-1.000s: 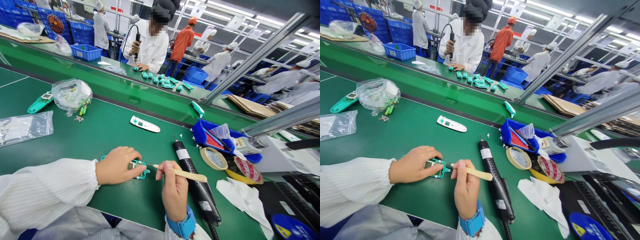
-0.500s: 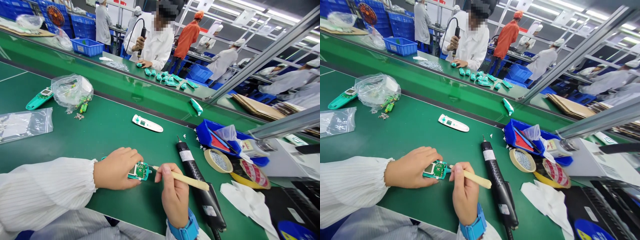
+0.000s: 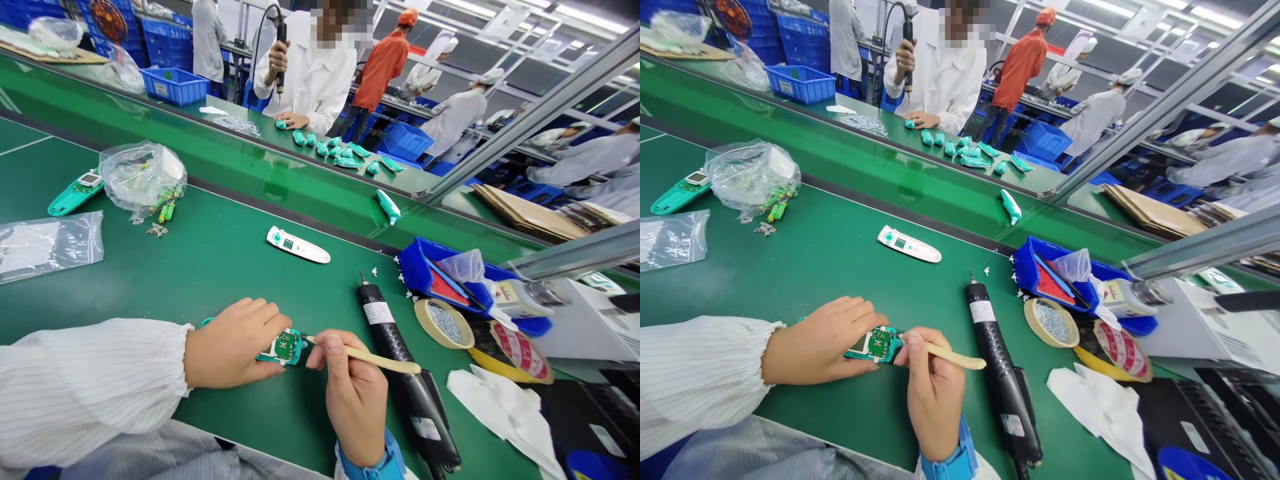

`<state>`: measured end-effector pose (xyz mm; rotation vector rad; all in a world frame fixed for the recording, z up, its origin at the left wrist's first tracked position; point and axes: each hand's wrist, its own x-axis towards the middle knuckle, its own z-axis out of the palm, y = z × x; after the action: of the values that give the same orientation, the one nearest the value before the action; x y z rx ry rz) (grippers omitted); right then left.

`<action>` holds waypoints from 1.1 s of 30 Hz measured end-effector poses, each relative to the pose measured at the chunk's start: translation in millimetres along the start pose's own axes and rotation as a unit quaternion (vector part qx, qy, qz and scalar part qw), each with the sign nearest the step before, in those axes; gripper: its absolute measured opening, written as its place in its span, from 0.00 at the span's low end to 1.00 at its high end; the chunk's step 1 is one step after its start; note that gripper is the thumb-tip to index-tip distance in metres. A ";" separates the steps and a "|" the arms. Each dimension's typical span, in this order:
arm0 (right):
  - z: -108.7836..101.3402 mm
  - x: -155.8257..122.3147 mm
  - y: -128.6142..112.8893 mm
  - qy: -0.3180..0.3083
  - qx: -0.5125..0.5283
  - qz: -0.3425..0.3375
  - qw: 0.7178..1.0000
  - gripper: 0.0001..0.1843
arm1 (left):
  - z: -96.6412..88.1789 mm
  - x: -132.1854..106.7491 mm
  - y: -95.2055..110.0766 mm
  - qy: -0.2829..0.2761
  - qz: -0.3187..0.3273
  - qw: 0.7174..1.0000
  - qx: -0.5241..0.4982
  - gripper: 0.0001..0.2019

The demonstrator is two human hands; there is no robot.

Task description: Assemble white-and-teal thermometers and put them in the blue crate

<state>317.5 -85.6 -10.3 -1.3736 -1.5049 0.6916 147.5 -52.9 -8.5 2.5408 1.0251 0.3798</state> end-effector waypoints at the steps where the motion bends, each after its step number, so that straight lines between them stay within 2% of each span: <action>1: -0.1 0.0 0.6 0.000 -0.004 0.003 1.000 0.18 | 0.1 -0.1 -0.1 0.001 0.002 1.000 0.001 0.18; 9: 0.6 0.2 2.4 -0.002 0.005 0.005 1.000 0.18 | 0.3 0.6 -1.6 -0.002 0.016 1.000 0.021 0.21; 14: 2.8 -1.4 2.6 0.000 0.002 0.007 1.000 0.14 | 2.6 -1.1 -3.5 0.008 0.030 0.999 0.020 0.22; 22: 7.8 2.6 -4.0 0.009 -0.024 -0.048 0.999 0.14 | 4.3 -1.4 -4.0 0.018 0.069 0.996 0.051 0.24; 29: 5.6 2.2 -3.2 -0.038 -0.035 -0.057 0.997 0.13 | 4.6 -2.8 -2.4 0.022 0.055 0.997 0.041 0.22; 33: -0.1 -2.6 -4.6 0.002 -0.008 -0.053 0.999 0.11 | 3.8 -3.5 -1.4 0.018 0.046 0.998 0.024 0.23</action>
<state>315.5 -89.1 -6.9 -1.2970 -1.5701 0.6113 145.7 -55.4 -12.9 2.6405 0.9444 0.4333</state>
